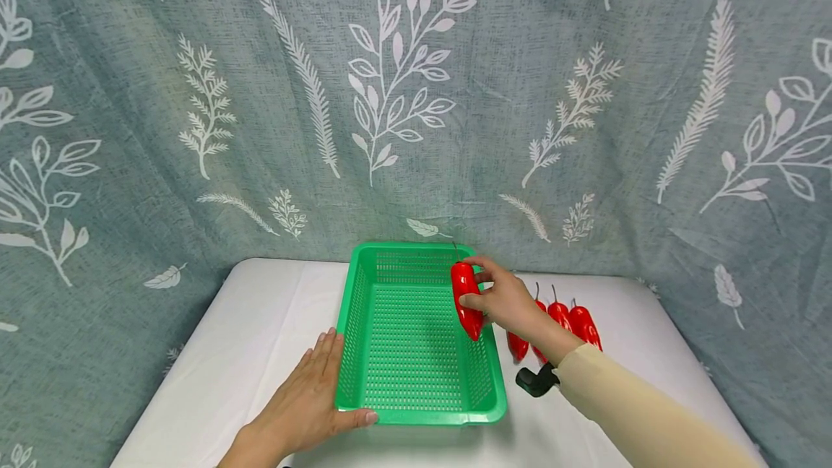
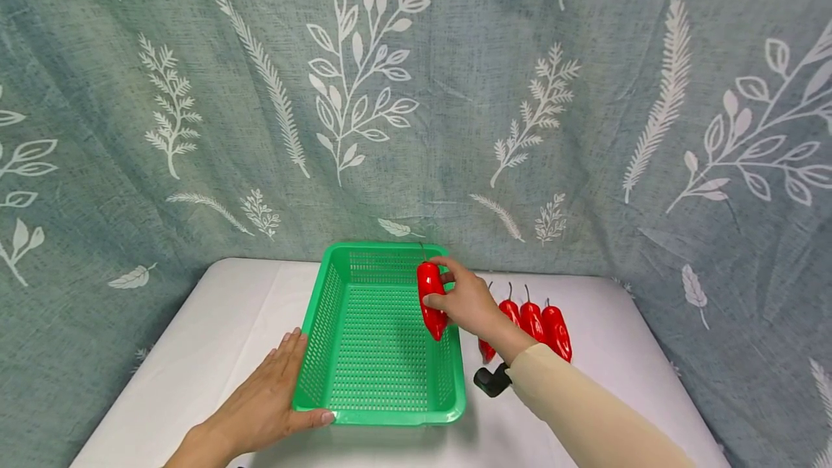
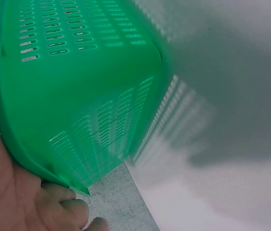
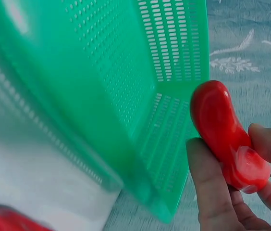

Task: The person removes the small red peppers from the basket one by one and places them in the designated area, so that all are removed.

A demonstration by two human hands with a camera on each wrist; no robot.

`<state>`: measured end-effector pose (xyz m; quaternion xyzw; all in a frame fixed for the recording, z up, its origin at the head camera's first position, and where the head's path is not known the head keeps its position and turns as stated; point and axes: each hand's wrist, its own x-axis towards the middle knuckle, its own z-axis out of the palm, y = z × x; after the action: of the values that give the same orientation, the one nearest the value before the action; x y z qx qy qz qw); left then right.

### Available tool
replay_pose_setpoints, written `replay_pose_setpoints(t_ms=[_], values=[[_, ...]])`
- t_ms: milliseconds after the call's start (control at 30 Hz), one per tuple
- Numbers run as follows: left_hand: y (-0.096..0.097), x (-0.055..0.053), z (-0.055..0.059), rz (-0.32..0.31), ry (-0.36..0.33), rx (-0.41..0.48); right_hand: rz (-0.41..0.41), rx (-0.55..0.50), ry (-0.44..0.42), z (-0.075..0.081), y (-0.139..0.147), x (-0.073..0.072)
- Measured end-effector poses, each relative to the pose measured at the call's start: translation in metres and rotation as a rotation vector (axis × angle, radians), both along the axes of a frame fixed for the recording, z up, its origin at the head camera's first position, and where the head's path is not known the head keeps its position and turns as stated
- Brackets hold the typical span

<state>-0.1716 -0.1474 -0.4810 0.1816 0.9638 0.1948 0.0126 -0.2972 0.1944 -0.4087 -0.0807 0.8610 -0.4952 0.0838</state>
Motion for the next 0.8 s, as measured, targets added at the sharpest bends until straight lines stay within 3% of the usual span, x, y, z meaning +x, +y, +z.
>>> replay_pose_setpoints(t_ms=[800], values=[[0.001,0.001,-0.003,0.012,-0.009,0.014,-0.082,0.13,0.026,0.003,0.062,0.007]])
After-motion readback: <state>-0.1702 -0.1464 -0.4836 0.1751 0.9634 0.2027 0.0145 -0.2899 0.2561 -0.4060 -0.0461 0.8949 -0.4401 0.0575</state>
